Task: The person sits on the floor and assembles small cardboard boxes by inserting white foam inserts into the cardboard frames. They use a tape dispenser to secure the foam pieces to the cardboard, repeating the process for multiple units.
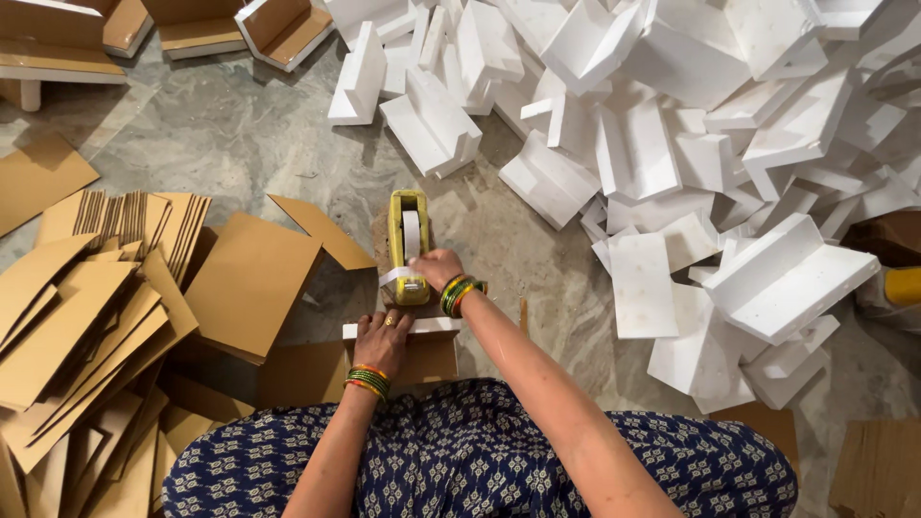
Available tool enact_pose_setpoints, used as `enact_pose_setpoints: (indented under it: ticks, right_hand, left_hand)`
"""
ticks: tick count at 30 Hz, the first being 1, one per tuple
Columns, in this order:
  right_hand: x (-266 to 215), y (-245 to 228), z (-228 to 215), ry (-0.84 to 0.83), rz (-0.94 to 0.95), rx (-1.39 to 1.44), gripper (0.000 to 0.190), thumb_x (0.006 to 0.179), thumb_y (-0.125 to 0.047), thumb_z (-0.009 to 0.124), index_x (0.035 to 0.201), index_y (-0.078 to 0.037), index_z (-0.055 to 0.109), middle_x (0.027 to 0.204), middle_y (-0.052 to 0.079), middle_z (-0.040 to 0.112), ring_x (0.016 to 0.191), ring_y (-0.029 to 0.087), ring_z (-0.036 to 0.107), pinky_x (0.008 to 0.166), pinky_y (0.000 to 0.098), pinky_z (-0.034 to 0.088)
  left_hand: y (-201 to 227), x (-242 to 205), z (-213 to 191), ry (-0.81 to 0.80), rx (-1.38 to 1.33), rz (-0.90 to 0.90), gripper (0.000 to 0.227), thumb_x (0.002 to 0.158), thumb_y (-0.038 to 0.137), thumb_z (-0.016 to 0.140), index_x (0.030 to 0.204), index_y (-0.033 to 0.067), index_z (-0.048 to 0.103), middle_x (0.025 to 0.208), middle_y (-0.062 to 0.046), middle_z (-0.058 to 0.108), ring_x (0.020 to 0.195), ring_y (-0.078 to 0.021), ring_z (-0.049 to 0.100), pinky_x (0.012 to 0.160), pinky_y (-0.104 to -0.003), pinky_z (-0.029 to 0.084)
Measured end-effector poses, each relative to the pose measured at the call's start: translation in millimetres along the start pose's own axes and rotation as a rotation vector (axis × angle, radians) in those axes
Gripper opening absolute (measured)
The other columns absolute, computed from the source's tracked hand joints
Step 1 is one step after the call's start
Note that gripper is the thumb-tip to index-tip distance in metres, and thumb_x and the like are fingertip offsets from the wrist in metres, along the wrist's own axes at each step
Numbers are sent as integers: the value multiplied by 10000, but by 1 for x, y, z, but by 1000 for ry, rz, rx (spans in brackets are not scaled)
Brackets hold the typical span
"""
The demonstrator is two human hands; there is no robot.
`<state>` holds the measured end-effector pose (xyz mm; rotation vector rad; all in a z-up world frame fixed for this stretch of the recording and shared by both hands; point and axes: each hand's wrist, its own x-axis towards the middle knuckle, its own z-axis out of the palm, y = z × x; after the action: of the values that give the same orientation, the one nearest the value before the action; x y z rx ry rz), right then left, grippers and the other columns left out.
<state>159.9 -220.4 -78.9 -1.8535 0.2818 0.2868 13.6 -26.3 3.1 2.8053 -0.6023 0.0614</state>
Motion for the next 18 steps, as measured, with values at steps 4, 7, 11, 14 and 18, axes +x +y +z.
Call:
enact_pose_setpoints:
  ticks: [4, 7, 11, 14, 18]
  right_hand:
    - [-46, 35, -9, 472, 6, 15, 352, 884, -255, 606, 1070, 26, 708, 885, 134, 746, 796, 191, 698, 732, 355, 555]
    - [-101, 66, -12, 406, 54, 28, 480, 1013, -381, 436, 1113, 25, 672, 964, 134, 713, 894, 222, 658, 837, 375, 522]
    - [-131, 87, 7, 185, -9, 422, 658, 1059, -521, 299, 1248, -15, 674, 1107, 88, 731, 1029, 211, 674, 959, 366, 514]
    - [-153, 93, 5, 40, 53, 626, 674, 1068, -545, 314, 1318, -6, 632, 1186, 128, 699, 1087, 237, 656, 991, 396, 523]
    - [-138, 62, -30, -222, -80, 711, 583, 1012, -403, 502, 1457, -27, 520, 1388, 109, 613, 1294, 198, 573, 1106, 356, 458]
  left_hand:
    - [-3, -12, 5, 71, 13, 24, 348, 882, 164, 552, 1221, 203, 618, 1107, -39, 658, 1109, -268, 597, 1018, -502, 389]
    - [-2, 0, 7, 81, 44, 13, 339, 893, 164, 541, 1223, 205, 607, 1121, -34, 658, 1121, -254, 599, 1022, -496, 389]
    - [-1, -4, 7, 170, 121, 67, 445, 869, 136, 526, 1299, 225, 598, 1110, -47, 663, 1067, -239, 602, 976, -535, 378]
    - [4, -12, 5, 53, 116, 21, 373, 962, 134, 503, 1310, 233, 594, 1156, -41, 665, 1092, -247, 608, 1005, -530, 375]
    - [8, 16, -9, 128, 115, -27, 355, 890, 158, 532, 1218, 262, 619, 1118, -24, 679, 1080, -237, 625, 1007, -558, 371]
